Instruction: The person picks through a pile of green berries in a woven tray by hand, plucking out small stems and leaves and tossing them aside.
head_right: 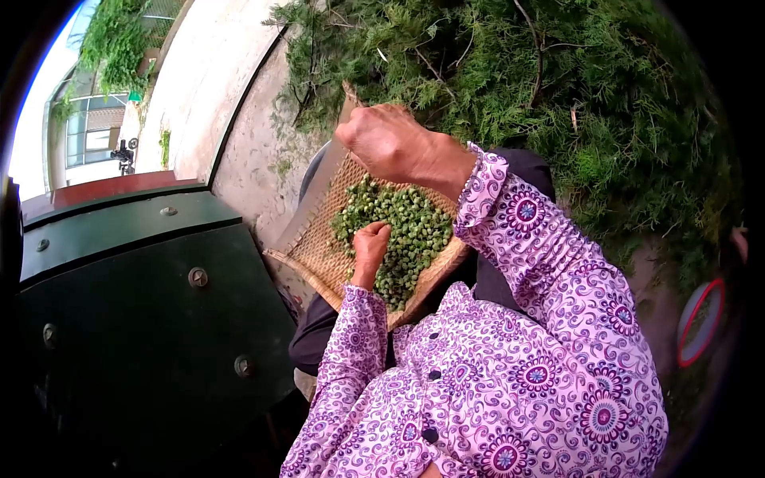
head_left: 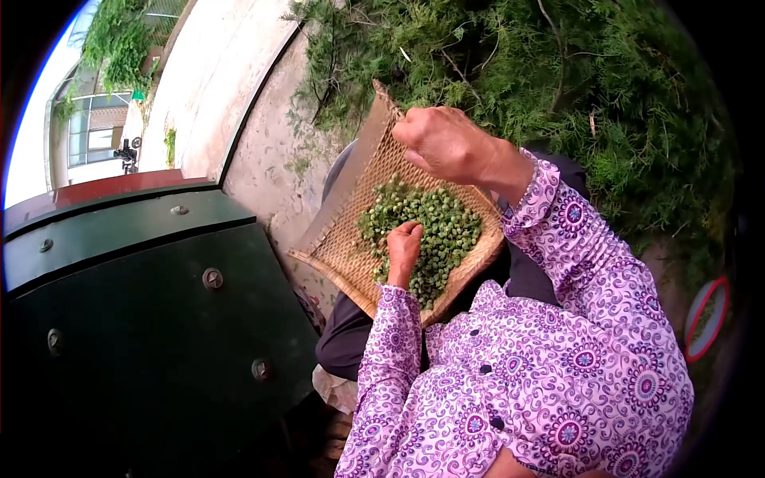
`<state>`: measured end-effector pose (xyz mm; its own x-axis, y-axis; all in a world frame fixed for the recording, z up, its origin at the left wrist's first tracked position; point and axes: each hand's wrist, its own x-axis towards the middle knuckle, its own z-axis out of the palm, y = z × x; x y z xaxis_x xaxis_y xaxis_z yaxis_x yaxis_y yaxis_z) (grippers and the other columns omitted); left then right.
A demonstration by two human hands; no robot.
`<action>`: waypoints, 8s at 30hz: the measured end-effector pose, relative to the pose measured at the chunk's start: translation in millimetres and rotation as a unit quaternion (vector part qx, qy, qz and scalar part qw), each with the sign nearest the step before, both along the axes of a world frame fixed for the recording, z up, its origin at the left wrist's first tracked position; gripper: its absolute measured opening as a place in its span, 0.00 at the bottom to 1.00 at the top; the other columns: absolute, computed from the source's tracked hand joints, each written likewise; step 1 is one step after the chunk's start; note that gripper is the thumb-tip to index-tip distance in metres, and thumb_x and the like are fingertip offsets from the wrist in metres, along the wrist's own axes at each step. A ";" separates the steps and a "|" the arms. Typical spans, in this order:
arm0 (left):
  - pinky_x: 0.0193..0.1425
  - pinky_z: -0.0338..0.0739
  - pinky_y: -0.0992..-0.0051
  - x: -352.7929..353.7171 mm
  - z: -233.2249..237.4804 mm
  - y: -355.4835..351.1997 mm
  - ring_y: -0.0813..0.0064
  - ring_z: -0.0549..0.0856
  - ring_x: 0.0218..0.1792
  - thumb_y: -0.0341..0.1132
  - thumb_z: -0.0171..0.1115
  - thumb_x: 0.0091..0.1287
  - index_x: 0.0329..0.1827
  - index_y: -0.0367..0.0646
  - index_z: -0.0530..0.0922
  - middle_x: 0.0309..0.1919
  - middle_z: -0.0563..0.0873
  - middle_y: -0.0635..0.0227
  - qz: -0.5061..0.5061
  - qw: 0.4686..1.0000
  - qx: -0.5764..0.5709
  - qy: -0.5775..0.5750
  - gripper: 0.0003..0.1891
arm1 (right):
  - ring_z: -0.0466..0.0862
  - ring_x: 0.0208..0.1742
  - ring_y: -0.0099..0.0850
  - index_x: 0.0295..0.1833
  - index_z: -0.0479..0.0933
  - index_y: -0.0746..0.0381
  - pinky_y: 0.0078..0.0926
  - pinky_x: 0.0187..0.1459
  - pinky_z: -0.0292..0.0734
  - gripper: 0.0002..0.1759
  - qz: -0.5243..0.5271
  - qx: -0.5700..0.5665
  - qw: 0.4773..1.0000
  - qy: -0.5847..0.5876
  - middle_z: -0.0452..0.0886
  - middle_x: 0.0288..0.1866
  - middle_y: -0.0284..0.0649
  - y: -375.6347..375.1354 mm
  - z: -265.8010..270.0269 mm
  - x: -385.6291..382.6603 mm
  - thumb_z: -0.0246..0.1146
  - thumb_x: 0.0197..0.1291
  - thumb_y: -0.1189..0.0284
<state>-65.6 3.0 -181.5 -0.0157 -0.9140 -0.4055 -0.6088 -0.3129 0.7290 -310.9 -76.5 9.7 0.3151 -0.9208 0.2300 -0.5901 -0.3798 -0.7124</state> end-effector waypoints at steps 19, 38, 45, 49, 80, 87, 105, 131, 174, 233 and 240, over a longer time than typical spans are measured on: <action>0.21 0.69 0.78 15.2 36.7 17.5 0.81 0.70 0.16 0.33 0.58 0.63 0.28 0.45 0.73 0.17 0.73 0.75 0.113 0.915 0.239 0.304 0.06 | 0.78 0.34 0.38 0.29 0.68 0.66 0.35 0.38 0.76 0.06 0.006 0.010 1.000 0.009 0.74 0.31 0.46 -4.4 -4.8 -0.6 0.60 0.50 0.78; 0.54 0.75 0.74 -101.8 267.3 -8.2 0.70 0.77 0.52 0.35 0.61 0.61 0.62 0.40 0.68 0.60 0.69 0.57 -0.242 0.895 -0.295 0.232 0.26 | 0.81 0.37 0.36 0.48 0.76 0.66 0.35 0.46 0.79 0.17 0.018 -0.002 0.992 0.127 0.80 0.40 0.47 -1.5 -50.1 10.0 0.44 0.57 0.82; 0.32 0.75 0.84 1.7 115.2 4.3 0.82 0.80 0.28 0.30 0.64 0.58 0.40 0.36 0.82 0.28 0.84 0.70 -0.004 0.997 -0.081 0.014 0.09 | 0.80 0.30 0.35 0.36 0.75 0.63 0.34 0.37 0.77 0.04 0.001 0.099 0.989 0.112 0.78 0.27 0.41 -11.6 -50.6 -3.8 0.59 0.53 0.76; 0.40 0.76 0.78 53.7 10.8 58.0 0.78 0.82 0.34 0.32 0.65 0.54 0.43 0.35 0.81 0.34 0.85 0.65 -0.014 0.995 -0.065 -0.071 0.15 | 0.73 0.24 0.27 0.41 0.76 0.64 0.26 0.35 0.80 0.15 0.053 0.090 0.978 0.180 0.73 0.26 0.41 -6.4 -30.8 3.2 0.43 0.58 0.82; 0.34 0.76 0.74 8.7 94.7 47.8 0.76 0.79 0.27 0.29 0.57 0.64 0.36 0.44 0.73 0.27 0.79 0.72 0.145 0.856 0.093 0.487 0.02 | 0.82 0.38 0.40 0.43 0.75 0.68 0.34 0.42 0.77 0.24 0.242 0.072 0.968 0.010 0.80 0.35 0.47 17.1 -34.9 24.9 0.69 0.45 0.62; 0.38 0.77 0.73 -18.5 119.3 35.4 0.74 0.80 0.31 0.28 0.53 0.66 0.41 0.40 0.71 0.33 0.81 0.65 0.089 0.846 0.027 0.525 0.04 | 0.81 0.31 0.40 0.34 0.76 0.68 0.33 0.32 0.75 0.20 0.287 0.124 0.949 -0.044 0.80 0.28 0.46 33.5 -37.7 55.0 0.70 0.35 0.69; 0.37 0.77 0.69 -35.8 19.1 54.0 0.64 0.84 0.30 0.33 0.61 0.50 0.34 0.38 0.82 0.29 0.84 0.54 -0.165 0.979 0.001 -0.117 0.10 | 0.78 0.35 0.49 0.31 0.71 0.67 0.44 0.37 0.72 0.04 0.165 -0.012 0.983 0.076 0.75 0.27 0.53 25.2 -51.5 34.1 0.54 0.48 0.78; 0.35 0.75 0.59 -53.8 9.7 45.1 0.53 0.80 0.31 0.33 0.62 0.49 0.30 0.42 0.75 0.31 0.78 0.55 -0.297 0.907 -0.147 -0.260 0.08 | 0.81 0.38 0.46 0.33 0.74 0.68 0.41 0.38 0.75 0.06 0.146 0.020 0.978 0.145 0.77 0.30 0.52 31.6 -27.6 26.3 0.51 0.51 0.80; 0.47 0.76 0.62 20.3 98.6 63.7 0.70 0.81 0.35 0.27 0.53 0.66 0.41 0.45 0.74 0.34 0.83 0.68 0.204 0.749 -0.046 0.628 0.05 | 0.81 0.29 0.44 0.36 0.80 0.69 0.34 0.36 0.77 0.13 0.232 0.150 0.961 -0.005 0.81 0.30 0.53 44.5 -103.8 67.9 0.61 0.46 0.72; 0.43 0.75 0.77 50.5 60.3 80.8 0.73 0.80 0.41 0.38 0.65 0.57 0.55 0.35 0.73 0.45 0.80 0.58 0.090 0.993 -0.010 0.081 0.25 | 0.77 0.42 0.44 0.48 0.73 0.66 0.36 0.47 0.72 0.21 0.129 -0.114 0.983 -0.058 0.77 0.41 0.48 25.5 -65.4 38.6 0.66 0.50 0.69; 0.45 0.74 0.81 88.9 134.7 96.9 0.79 0.80 0.40 0.34 0.63 0.61 0.54 0.31 0.73 0.43 0.81 0.63 0.164 0.977 -0.094 0.100 0.21 | 0.78 0.46 0.40 0.47 0.75 0.67 0.33 0.52 0.72 0.19 0.154 0.126 0.969 0.148 0.78 0.42 0.49 22.2 -67.5 40.9 0.66 0.50 0.68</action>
<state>23.3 99.9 -46.9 0.2287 -0.9410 -0.2495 -0.3384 -0.3172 0.8860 -269.9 -54.4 -57.8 0.6014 -0.7877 -0.1335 -0.6696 -0.4059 -0.6220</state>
